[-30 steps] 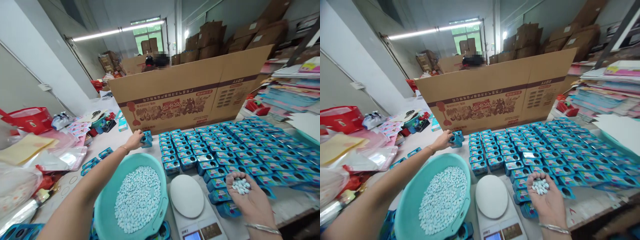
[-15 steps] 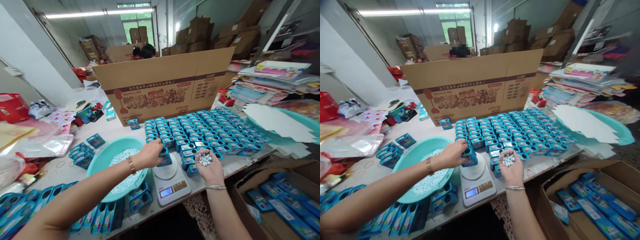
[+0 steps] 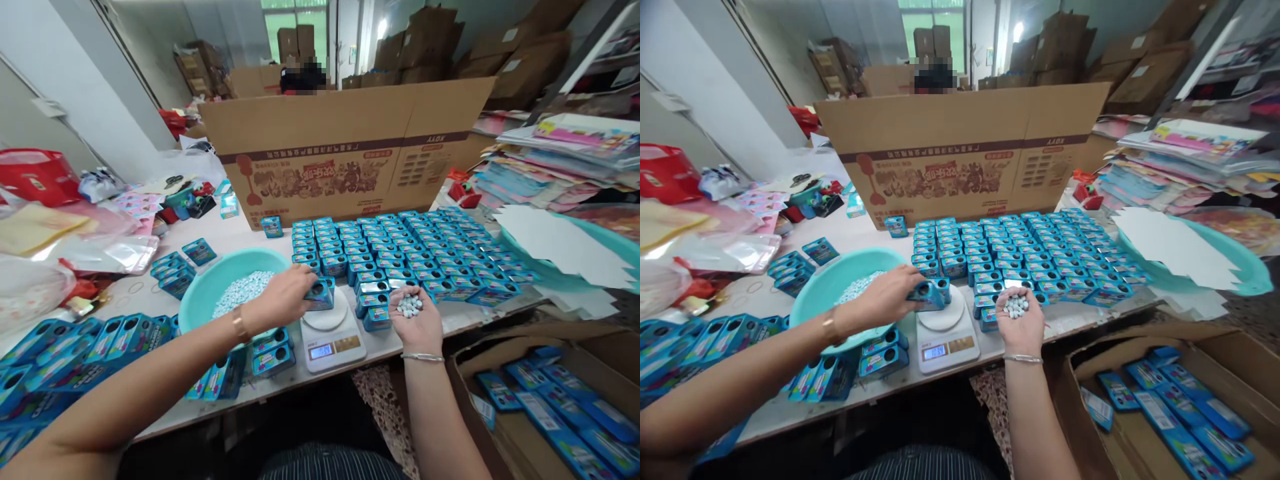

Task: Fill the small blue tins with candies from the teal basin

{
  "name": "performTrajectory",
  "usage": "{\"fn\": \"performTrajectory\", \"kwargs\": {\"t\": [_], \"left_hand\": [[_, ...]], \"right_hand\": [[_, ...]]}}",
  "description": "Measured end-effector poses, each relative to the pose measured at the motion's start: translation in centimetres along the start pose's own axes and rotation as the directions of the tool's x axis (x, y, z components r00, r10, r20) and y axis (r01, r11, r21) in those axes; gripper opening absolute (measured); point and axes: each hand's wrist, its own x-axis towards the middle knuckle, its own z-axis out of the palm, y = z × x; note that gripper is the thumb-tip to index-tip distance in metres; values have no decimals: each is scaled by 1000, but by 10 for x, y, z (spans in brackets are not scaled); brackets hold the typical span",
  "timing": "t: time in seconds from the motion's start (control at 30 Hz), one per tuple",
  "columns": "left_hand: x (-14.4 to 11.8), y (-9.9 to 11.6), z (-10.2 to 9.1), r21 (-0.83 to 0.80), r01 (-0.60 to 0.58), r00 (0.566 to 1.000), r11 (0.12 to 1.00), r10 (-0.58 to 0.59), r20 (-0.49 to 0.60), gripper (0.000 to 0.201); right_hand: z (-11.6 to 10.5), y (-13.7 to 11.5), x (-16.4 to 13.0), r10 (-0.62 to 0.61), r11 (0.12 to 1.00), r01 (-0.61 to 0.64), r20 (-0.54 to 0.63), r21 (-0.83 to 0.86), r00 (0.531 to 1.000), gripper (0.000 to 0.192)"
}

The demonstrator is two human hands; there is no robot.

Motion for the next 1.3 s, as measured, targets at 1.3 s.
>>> {"fn": "performTrajectory", "kwargs": {"t": [1.3], "left_hand": [[-174,7,59,-726,230,780,647,-569,-260,26]], "right_hand": [[65,121,70,-98,817,151,124,-557,987,39]]}}
